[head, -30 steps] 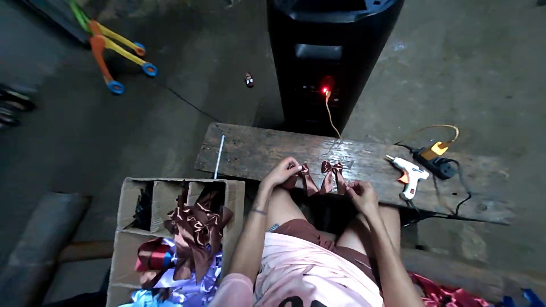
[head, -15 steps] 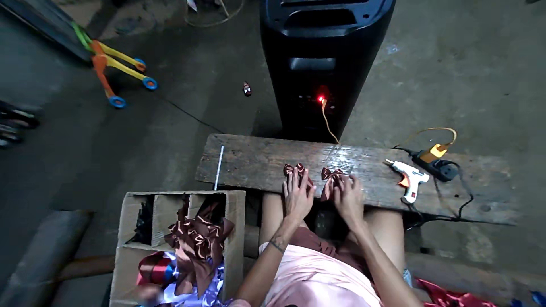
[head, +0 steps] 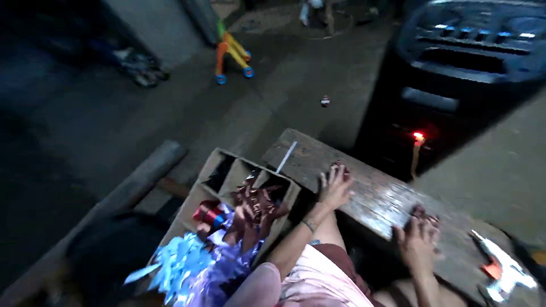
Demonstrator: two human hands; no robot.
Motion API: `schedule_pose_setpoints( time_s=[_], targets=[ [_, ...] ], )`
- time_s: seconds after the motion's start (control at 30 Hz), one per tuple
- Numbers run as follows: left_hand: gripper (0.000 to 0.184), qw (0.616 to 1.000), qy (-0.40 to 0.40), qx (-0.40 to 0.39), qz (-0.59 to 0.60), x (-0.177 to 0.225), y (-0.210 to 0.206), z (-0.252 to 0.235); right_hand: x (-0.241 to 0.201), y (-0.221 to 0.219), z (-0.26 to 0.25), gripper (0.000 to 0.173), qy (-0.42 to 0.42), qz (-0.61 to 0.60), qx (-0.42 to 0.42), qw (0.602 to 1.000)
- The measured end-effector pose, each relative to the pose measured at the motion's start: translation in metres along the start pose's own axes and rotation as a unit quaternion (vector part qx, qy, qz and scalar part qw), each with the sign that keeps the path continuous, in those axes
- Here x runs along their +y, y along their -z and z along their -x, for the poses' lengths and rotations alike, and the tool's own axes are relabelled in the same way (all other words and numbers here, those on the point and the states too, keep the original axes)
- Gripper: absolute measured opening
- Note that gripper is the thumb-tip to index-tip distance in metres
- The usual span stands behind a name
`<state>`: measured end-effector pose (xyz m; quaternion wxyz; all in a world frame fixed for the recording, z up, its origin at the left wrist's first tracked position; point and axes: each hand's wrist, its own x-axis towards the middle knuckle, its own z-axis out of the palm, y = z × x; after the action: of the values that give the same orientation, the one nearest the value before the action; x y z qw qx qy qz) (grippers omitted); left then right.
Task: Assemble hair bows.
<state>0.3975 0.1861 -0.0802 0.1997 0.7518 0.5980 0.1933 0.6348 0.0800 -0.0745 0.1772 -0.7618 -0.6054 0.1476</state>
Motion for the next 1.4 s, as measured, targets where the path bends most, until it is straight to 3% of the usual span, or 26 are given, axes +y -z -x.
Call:
schedule_pose_setpoints(
  time_s=[0.07, 0.13, 0.2, 0.3, 0.4, 0.47, 0.57, 0.77, 0.9, 0.97, 1.1, 1.27, 1.4],
  targets=[
    [0.039, 0.996, 0.017, 0.017, 0.081, 0.041, 0.061, 0.038, -0.005, 0.010, 0.005, 0.065, 0.033, -0.018, 0.030, 0.999],
    [0.027, 0.981, 0.006, 0.166, 0.100, 0.047, 0.095, 0.079, -0.007, 0.017, 0.013, 0.062, 0.049, -0.023, 0.036, 0.998],
    [0.023, 0.955, 0.097, 0.279, 0.035, 0.037, 0.141, 0.120, -0.009, 0.022, 0.019, 0.062, 0.062, -0.024, 0.030, 0.997],
    [0.037, 0.901, 0.348, 0.254, -0.047, -0.005, 0.201, 0.168, -0.015, 0.028, 0.024, 0.064, 0.077, -0.025, 0.002, 0.997],
    [0.060, 0.868, 0.463, 0.176, 0.036, -0.056, 0.215, 0.194, -0.021, 0.034, 0.025, 0.064, 0.077, -0.033, -0.020, 0.996],
    [0.061, 0.865, 0.449, 0.172, 0.142, -0.084, 0.206, 0.202, -0.021, 0.036, 0.024, 0.064, 0.078, -0.034, -0.018, 0.996],
    [0.055, 0.832, 0.418, 0.229, 0.283, -0.102, 0.198, 0.196, -0.024, 0.037, 0.023, 0.065, 0.075, -0.043, -0.012, 0.996],
    [0.030, 0.794, 0.404, 0.305, 0.337, -0.113, 0.205, 0.196, -0.061, 0.029, 0.021, 0.056, 0.167, -0.087, -0.013, 0.982],
    [0.025, 0.757, 0.374, 0.361, 0.396, -0.106, 0.224, 0.221, -0.125, 0.010, 0.017, 0.042, 0.261, -0.141, -0.049, 0.954],
    [0.014, 0.730, 0.349, 0.393, 0.437, -0.101, 0.233, 0.235, -0.164, -0.001, 0.019, 0.035, 0.317, -0.167, -0.078, 0.931],
    [0.015, 0.698, 0.319, 0.451, 0.456, -0.094, 0.243, 0.261, -0.240, -0.022, 0.038, 0.026, 0.412, -0.199, -0.083, 0.885],
    [0.010, 0.701, 0.322, 0.463, 0.435, -0.091, 0.239, 0.279, -0.283, -0.041, 0.050, 0.047, 0.358, -0.081, -0.206, 0.907],
    [0.011, 0.691, 0.317, 0.470, 0.449, -0.092, 0.237, 0.286, -0.284, -0.038, 0.050, 0.023, 0.346, -0.118, -0.230, 0.902]
  ],
)
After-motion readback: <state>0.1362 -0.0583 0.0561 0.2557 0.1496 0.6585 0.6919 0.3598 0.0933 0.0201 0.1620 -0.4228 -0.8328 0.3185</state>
